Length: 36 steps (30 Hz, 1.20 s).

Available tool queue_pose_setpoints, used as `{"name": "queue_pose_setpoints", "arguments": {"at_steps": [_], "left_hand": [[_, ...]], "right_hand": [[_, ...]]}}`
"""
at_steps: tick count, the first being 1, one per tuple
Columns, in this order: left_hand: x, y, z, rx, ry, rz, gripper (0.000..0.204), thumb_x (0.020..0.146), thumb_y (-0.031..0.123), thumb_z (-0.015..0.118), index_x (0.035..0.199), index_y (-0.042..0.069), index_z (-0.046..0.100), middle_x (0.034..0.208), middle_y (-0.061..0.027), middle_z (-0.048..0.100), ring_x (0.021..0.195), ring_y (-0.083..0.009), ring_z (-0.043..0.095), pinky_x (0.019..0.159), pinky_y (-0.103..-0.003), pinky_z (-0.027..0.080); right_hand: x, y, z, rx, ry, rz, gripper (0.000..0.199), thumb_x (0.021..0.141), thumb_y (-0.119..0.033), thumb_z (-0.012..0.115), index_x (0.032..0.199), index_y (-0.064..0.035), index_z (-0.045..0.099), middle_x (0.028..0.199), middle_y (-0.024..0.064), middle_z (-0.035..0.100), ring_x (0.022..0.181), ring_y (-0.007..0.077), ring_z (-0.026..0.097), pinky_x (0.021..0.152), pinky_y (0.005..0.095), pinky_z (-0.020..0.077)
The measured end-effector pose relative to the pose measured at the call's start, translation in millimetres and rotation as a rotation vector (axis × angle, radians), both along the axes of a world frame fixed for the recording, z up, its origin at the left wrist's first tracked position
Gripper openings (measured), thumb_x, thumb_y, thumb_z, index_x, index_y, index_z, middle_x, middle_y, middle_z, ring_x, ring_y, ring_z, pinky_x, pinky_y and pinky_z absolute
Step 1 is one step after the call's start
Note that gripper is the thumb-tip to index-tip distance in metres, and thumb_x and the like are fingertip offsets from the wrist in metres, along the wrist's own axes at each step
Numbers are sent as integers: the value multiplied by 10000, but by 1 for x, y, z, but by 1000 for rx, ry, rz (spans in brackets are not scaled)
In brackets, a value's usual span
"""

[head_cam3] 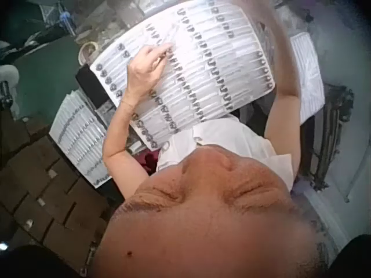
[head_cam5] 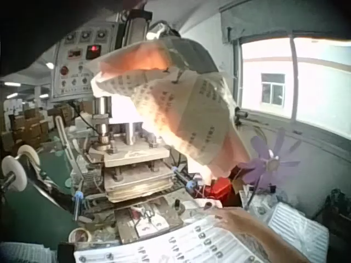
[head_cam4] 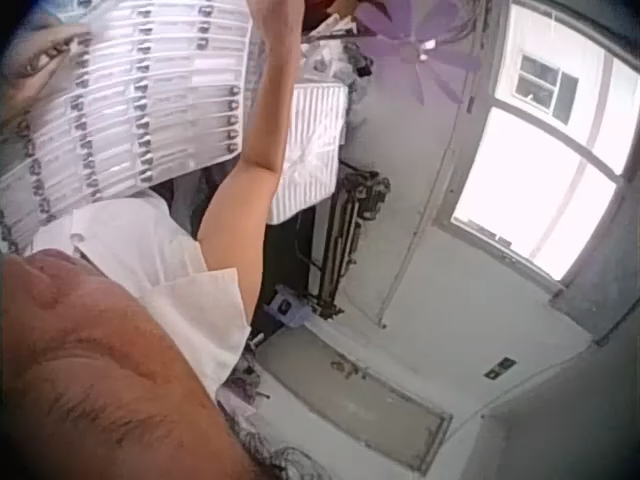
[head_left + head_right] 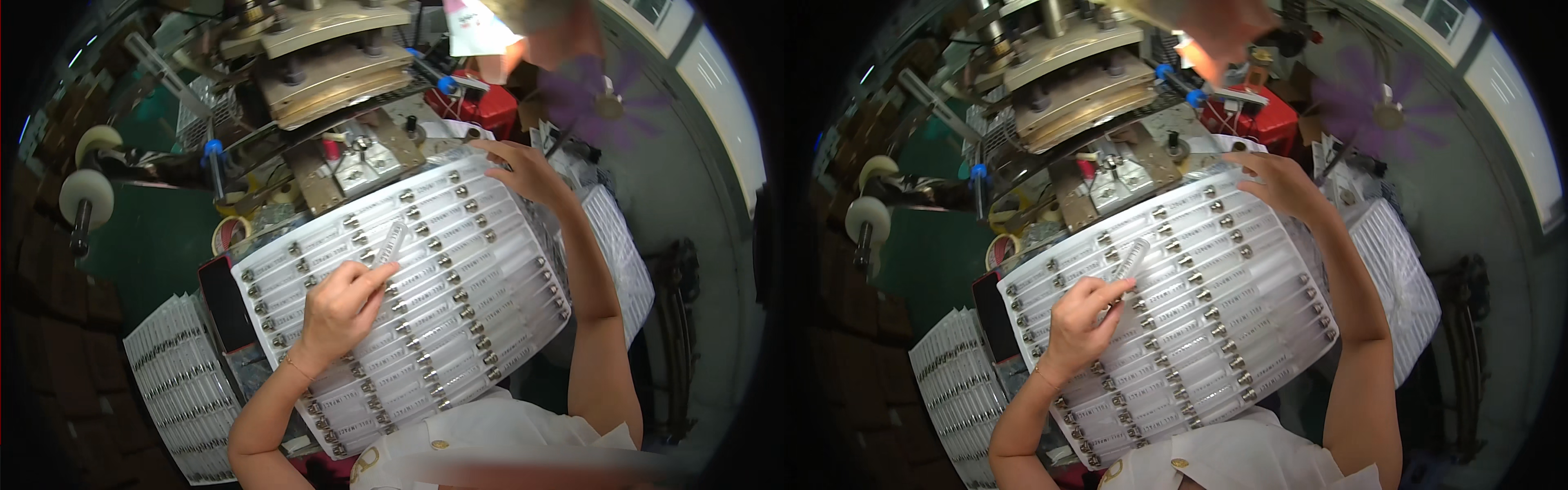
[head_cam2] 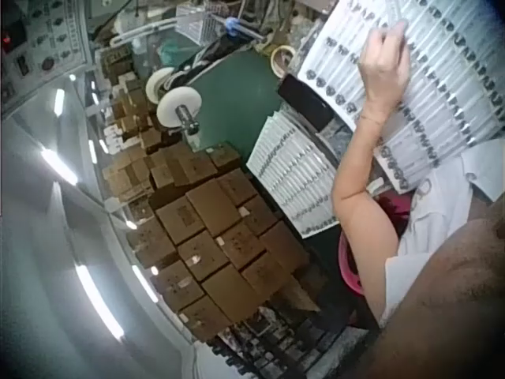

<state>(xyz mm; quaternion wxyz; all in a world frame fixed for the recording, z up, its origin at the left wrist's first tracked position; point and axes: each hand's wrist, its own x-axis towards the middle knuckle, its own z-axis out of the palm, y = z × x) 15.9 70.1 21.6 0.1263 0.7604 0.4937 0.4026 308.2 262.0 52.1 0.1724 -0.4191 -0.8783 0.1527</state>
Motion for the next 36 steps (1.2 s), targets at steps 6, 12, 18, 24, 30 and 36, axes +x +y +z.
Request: {"name": "queue_pose_setpoints", "arguments": {"at_steps": [6, 12, 18, 24, 30, 36], "left_hand": [[61, 39, 2, -35, -65, -184, 314, 809, 67, 683, 1120, 115, 670, 777, -62, 605, 597, -181, 582, 541, -307, 461], [141, 75, -35, 73, -81, -207, 283, 819, 120, 680, 1097, 72, 651, 825, -93, 635, 609, -206, 581, 578, -306, 485], [159, 76, -37, 151, 317, -173, 255, 757, 214, 718, 974, 104, 645, 926, -44, 626, 788, -217, 623, 654, -335, 512], [81, 40, -18, 206, 384, -131, 230, 780, 204, 702, 979, 106, 643, 833, -30, 595, 750, -202, 603, 586, -312, 497], [4, 59, -5, 164, 436, 134, 237, 803, 173, 673, 1035, 129, 652, 735, -65, 591, 690, -220, 622, 568, -342, 502], [-9, 138, -4, 431, 544, 294, 366, 780, 89, 647, 1141, 138, 603, 695, -59, 571, 669, -246, 621, 569, -349, 503]], "right_hand": [[118, -77, 9, -10, -4, -296, 416, 801, -78, 686, 1208, -124, 610, 995, 110, 658, 884, 253, 644, 766, 369, 509], [139, -130, -10, -97, 36, -195, 363, 749, -22, 714, 1104, -76, 659, 968, 110, 667, 869, 247, 646, 747, 347, 517], [109, -125, -42, -50, 59, 20, 274, 723, -62, 711, 993, -49, 668, 962, 89, 627, 915, 287, 597, 798, 373, 481], [119, -114, -46, -58, 34, 104, 265, 729, -10, 703, 991, -41, 678, 1013, 98, 630, 965, 260, 598, 861, 344, 481], [134, -103, -33, -334, 437, -205, 269, 797, 66, 617, 1055, -3, 644, 1044, 73, 603, 970, 186, 602, 799, 278, 496], [57, -62, -13, -237, 509, -82, 318, 812, 52, 636, 1124, -9, 631, 967, 68, 621, 832, 141, 613, 736, 239, 486]]}}
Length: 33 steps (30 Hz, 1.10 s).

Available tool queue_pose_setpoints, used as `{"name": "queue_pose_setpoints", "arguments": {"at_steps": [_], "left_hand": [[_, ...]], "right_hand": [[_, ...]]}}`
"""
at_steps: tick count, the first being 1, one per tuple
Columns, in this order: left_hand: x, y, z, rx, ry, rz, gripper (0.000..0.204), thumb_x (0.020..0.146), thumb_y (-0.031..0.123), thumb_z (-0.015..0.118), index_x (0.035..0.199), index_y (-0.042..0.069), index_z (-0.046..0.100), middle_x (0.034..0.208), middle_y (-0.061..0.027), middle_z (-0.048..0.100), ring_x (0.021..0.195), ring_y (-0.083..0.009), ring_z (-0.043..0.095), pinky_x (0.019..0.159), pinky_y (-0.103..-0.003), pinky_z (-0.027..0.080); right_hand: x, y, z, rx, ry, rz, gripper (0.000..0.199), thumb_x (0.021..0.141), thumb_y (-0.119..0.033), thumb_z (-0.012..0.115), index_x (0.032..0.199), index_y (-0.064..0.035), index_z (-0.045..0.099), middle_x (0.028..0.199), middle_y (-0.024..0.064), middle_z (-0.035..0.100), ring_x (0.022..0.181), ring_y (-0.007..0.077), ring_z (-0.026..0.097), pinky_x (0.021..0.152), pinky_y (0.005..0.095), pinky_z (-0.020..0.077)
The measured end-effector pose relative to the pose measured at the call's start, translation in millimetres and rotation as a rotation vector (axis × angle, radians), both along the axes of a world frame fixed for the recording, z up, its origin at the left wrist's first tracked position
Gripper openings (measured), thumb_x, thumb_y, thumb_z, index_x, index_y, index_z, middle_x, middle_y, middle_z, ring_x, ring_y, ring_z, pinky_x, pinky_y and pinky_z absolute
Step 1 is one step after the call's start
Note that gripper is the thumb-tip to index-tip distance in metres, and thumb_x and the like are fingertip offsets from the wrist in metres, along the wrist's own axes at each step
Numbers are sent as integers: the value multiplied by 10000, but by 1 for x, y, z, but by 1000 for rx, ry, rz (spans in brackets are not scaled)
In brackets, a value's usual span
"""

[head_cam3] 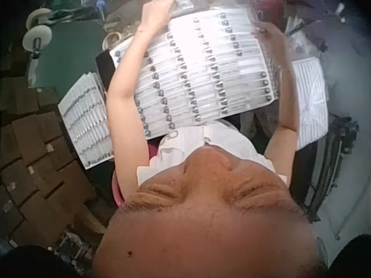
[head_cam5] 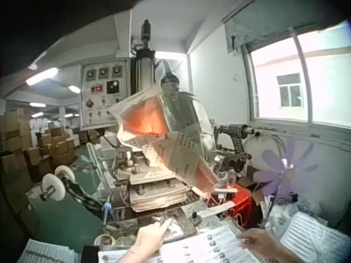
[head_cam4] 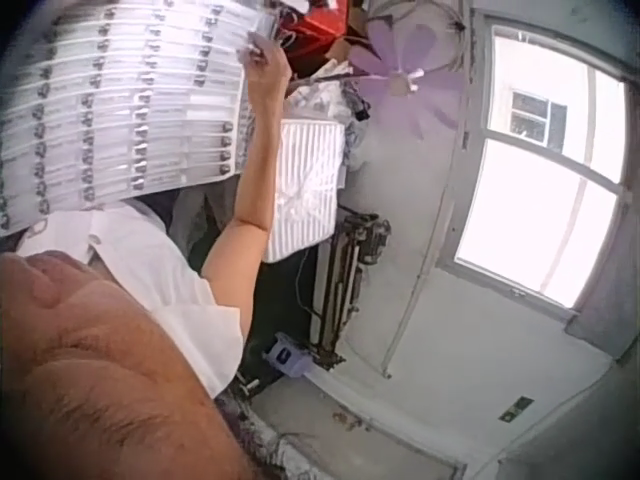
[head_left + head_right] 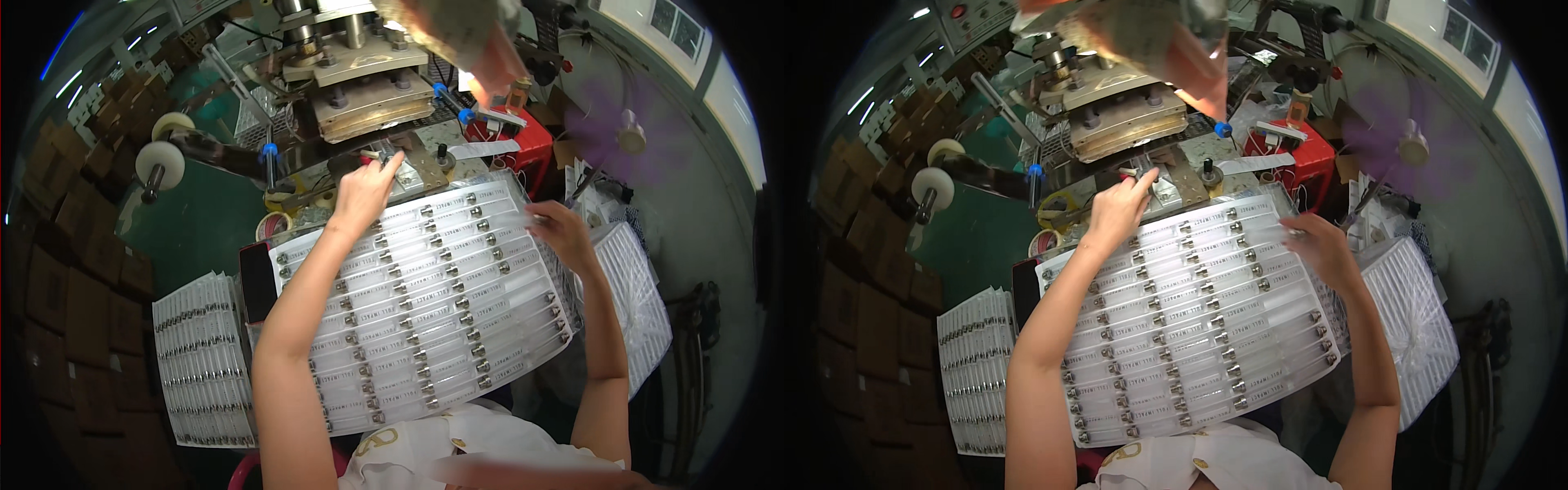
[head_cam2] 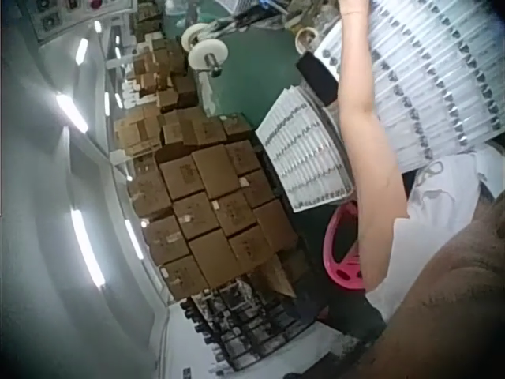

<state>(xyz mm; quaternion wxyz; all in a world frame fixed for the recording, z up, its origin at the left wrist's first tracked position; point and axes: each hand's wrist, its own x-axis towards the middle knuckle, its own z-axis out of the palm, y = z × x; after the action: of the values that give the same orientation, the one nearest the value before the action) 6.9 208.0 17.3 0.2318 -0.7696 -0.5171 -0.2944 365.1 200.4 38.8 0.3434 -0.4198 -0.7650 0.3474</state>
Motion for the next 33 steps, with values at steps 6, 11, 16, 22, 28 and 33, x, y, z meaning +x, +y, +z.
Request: {"name": "queue_pose_setpoints", "arguments": {"at_steps": [6, 11, 16, 22, 28, 33], "left_hand": [[9, 7, 9, 56, 166, -69, 222, 746, 62, 604, 966, 87, 596, 651, -36, 558, 608, -201, 611, 518, -311, 492], [22, -97, -2, -52, -96, -299, 252, 766, 68, 627, 1014, 106, 640, 616, -20, 499, 536, -165, 541, 463, -306, 440], [3, -147, -29, -195, -178, -282, 347, 724, 52, 658, 1062, 128, 667, 634, -3, 489, 546, -153, 526, 468, -287, 443], [-5, -148, -41, -325, -213, -264, 406, 714, 68, 655, 1112, 150, 648, 700, 3, 504, 645, -150, 543, 499, -271, 465], [-6, -147, -39, -363, -240, -262, 417, 718, 66, 657, 1126, 150, 655, 698, 3, 516, 642, -150, 540, 509, -270, 471], [-5, -145, -39, -392, -248, -258, 410, 722, 64, 659, 1124, 146, 661, 697, 3, 521, 645, -151, 541, 512, -269, 473]], "right_hand": [[-99, 63, -6, 147, 39, -56, 307, 808, -36, 682, 1113, -41, 640, 974, 90, 661, 783, 129, 640, 703, 247, 496], [-175, 64, 0, 593, 10, 17, 277, 752, -48, 711, 1012, -54, 617, 987, 99, 642, 831, 250, 656, 727, 335, 535], [-210, 73, -26, 909, -196, 85, 371, 726, -63, 732, 1078, -68, 614, 1065, 88, 639, 905, 280, 644, 756, 354, 534], [-220, 92, -27, 318, -278, 26, 575, 740, -124, 761, 1264, -87, 527, 1061, 132, 629, 923, 256, 625, 778, 347, 508], [-217, 104, -9, 188, -355, 231, 599, 753, -179, 762, 1289, -90, 511, 949, 153, 655, 819, 249, 618, 722, 344, 479], [-217, 108, -22, 222, -312, 139, 578, 772, -209, 753, 1275, -63, 510, 1009, 155, 663, 839, 253, 625, 739, 366, 476]]}}
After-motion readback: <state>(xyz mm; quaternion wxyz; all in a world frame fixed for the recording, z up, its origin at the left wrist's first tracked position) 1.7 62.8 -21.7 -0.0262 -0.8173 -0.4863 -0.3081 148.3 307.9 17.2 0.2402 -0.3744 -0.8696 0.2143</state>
